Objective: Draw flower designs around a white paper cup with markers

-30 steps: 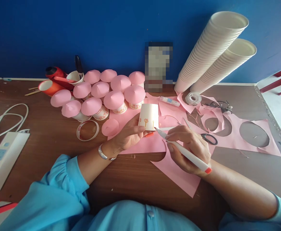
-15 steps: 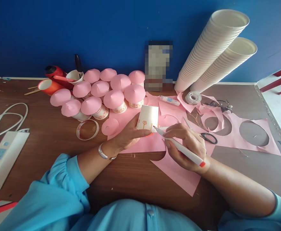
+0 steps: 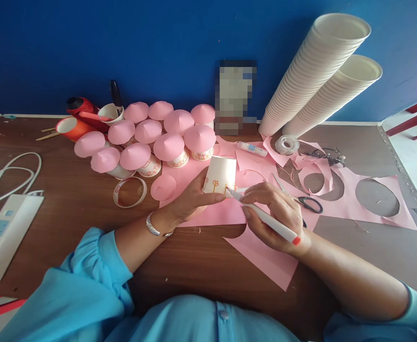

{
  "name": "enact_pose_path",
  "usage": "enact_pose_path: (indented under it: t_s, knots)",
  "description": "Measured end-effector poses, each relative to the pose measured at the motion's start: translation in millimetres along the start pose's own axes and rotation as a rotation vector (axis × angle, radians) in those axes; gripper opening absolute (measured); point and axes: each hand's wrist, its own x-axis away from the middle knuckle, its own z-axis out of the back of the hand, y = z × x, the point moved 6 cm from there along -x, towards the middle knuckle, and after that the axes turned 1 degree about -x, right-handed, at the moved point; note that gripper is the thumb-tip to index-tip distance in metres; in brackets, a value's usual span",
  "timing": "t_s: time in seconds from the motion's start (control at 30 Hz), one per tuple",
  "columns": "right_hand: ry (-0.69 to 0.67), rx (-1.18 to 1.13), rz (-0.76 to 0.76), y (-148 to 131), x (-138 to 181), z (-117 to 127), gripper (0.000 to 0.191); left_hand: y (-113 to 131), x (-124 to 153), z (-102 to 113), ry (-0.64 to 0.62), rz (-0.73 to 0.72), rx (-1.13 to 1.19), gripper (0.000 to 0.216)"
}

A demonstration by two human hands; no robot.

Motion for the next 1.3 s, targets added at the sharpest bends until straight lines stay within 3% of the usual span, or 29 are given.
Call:
enact_pose_path:
  t_s: [0.43, 1.3]
  knots:
    - [-0.009, 0.017, 0.020, -1, 0, -1, 0.019, -12, 2, 11, 0.009, 0.016, -0.039, 0.059]
    - [0.006, 0.048, 0.007, 0, 0, 1, 0.020, -8, 3, 9, -0.025, 0.016, -0.090, 0.066]
